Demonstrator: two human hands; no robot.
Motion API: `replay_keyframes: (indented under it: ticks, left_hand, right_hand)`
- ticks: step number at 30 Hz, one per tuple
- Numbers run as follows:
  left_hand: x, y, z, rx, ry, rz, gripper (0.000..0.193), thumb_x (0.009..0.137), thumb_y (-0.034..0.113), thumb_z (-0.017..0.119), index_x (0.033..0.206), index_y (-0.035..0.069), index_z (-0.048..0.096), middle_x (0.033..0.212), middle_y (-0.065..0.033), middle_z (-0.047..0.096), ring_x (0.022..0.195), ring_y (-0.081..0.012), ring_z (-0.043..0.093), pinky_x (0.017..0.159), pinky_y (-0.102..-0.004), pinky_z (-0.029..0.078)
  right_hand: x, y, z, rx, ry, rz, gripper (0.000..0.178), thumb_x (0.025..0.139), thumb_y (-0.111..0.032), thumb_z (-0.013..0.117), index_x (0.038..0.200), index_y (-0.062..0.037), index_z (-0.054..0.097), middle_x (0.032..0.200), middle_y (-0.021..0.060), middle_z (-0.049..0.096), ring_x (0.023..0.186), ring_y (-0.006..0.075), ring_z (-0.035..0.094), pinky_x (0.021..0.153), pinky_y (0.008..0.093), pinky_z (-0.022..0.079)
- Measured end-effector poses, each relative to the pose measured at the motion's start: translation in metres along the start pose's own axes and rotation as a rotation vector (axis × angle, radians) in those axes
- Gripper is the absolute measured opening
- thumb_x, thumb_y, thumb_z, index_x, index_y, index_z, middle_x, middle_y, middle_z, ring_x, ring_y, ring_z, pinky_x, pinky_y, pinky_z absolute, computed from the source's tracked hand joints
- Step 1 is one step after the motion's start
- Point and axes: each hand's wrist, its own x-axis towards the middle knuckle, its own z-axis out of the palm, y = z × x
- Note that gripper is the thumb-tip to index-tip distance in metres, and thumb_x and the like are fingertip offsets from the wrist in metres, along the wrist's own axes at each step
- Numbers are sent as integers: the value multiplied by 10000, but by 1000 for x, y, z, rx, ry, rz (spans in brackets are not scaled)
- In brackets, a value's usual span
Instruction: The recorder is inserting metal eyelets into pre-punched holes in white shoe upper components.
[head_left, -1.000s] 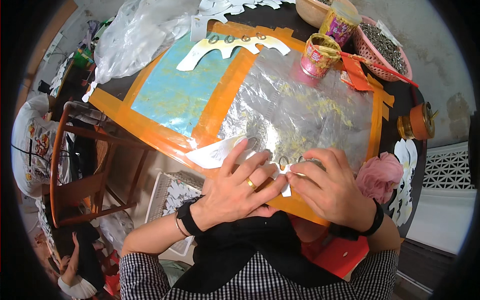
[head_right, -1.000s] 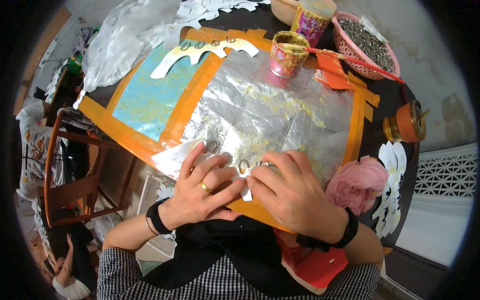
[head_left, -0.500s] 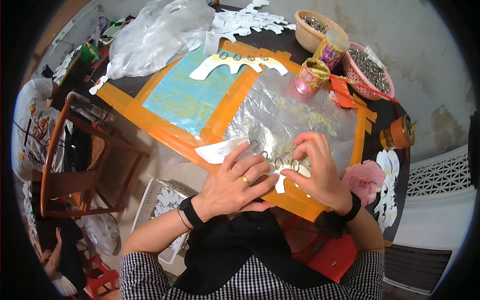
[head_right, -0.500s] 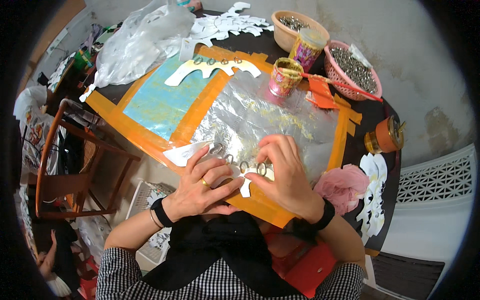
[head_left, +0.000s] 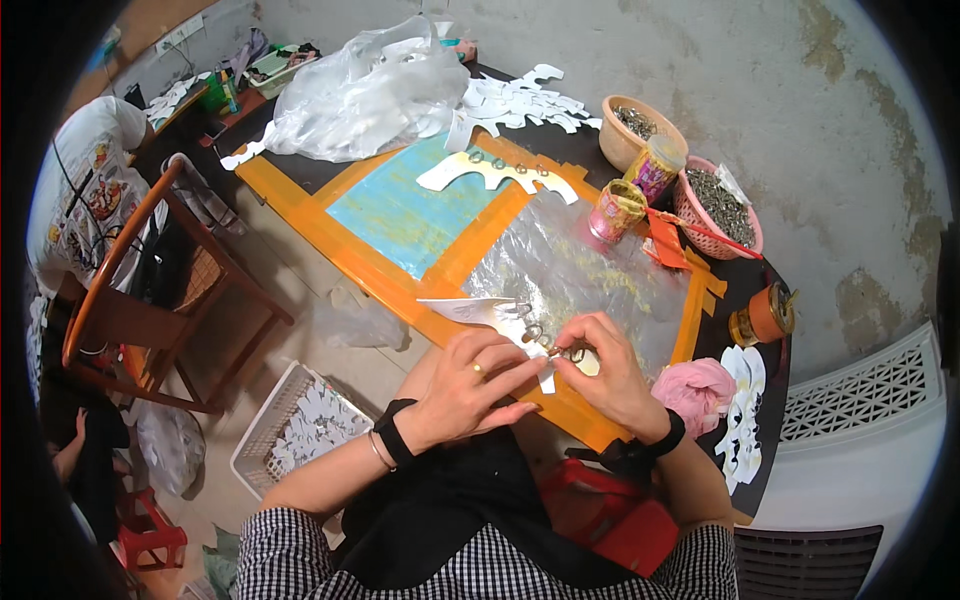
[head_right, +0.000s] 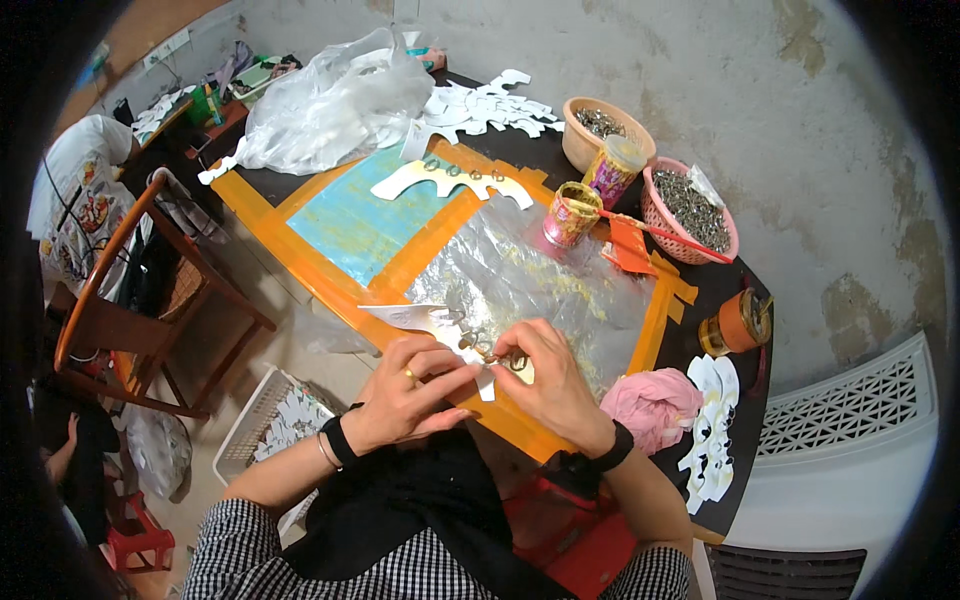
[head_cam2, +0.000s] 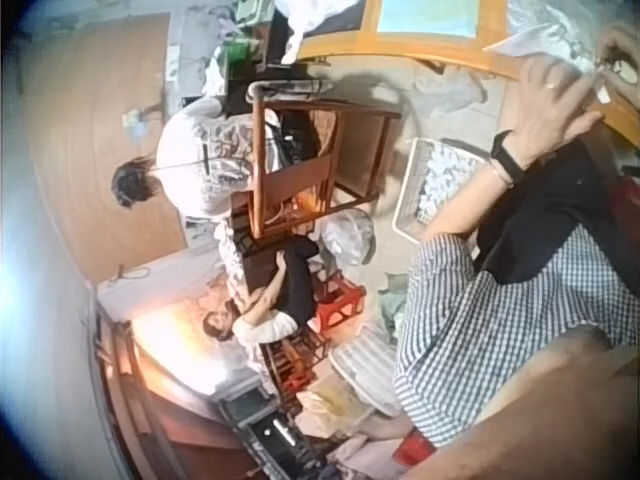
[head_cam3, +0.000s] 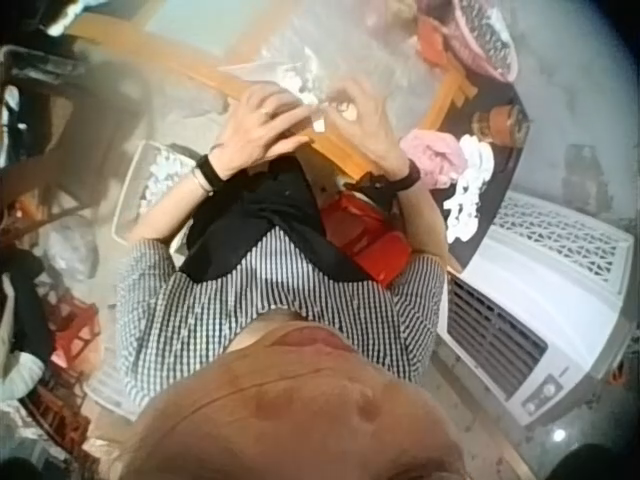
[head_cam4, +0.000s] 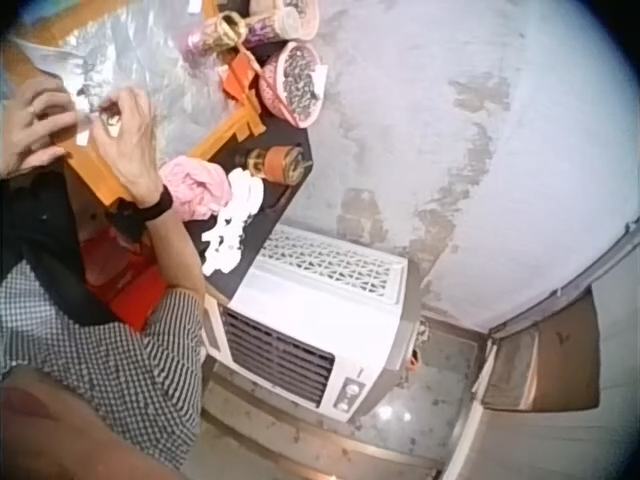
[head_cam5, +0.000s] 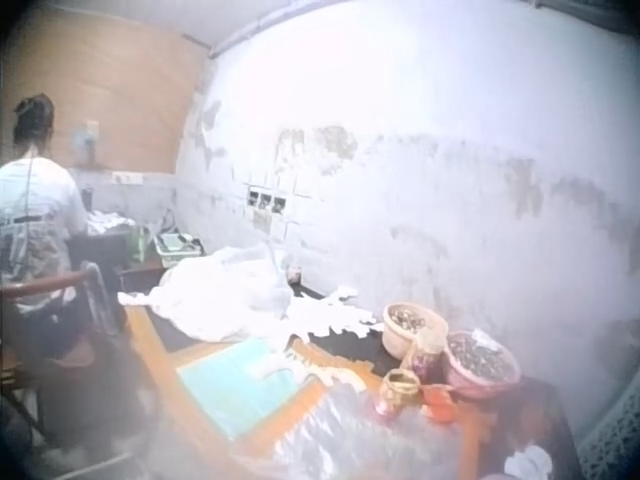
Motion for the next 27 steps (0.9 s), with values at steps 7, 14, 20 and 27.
replay_keyframes:
  ticks: [7,14,20,27]
  left_hand:
    - [-20,39,0,-720,219,-634,380,881,37,756,1199,20,548,1044,-68,609,906,-143,586,795,-271,506]
    - [14,50,-4,-1408,75,-845,653,912,134,764,1456,23,419,1230,-56,564,1147,-154,574,993,-314,476]
    - [37,46,15,-1478,333,-1019,457,918,73,767,1320,29,554,1152,-54,661,1016,-138,656,880,-291,545]
    - [36,34,12,-1226,269,-991,326,899,22,762,1195,3,627,1069,-38,701,912,-96,672,768,-234,552]
  right_hand:
    - [-7,-1,-1,374,82,49,217,890,-14,738,1046,-34,589,1064,54,642,957,115,645,849,268,521]
    - [-14,-14,-1,569,96,-87,272,894,5,723,1116,-34,571,1099,61,643,1005,125,639,876,279,520]
    - [-19,-15,1,670,30,31,302,917,-5,715,1170,-25,551,1110,60,637,1041,126,636,901,278,525]
    - [-17,-13,-2,714,20,100,445,900,-53,774,1259,-24,511,1140,56,623,1029,114,619,894,275,520]
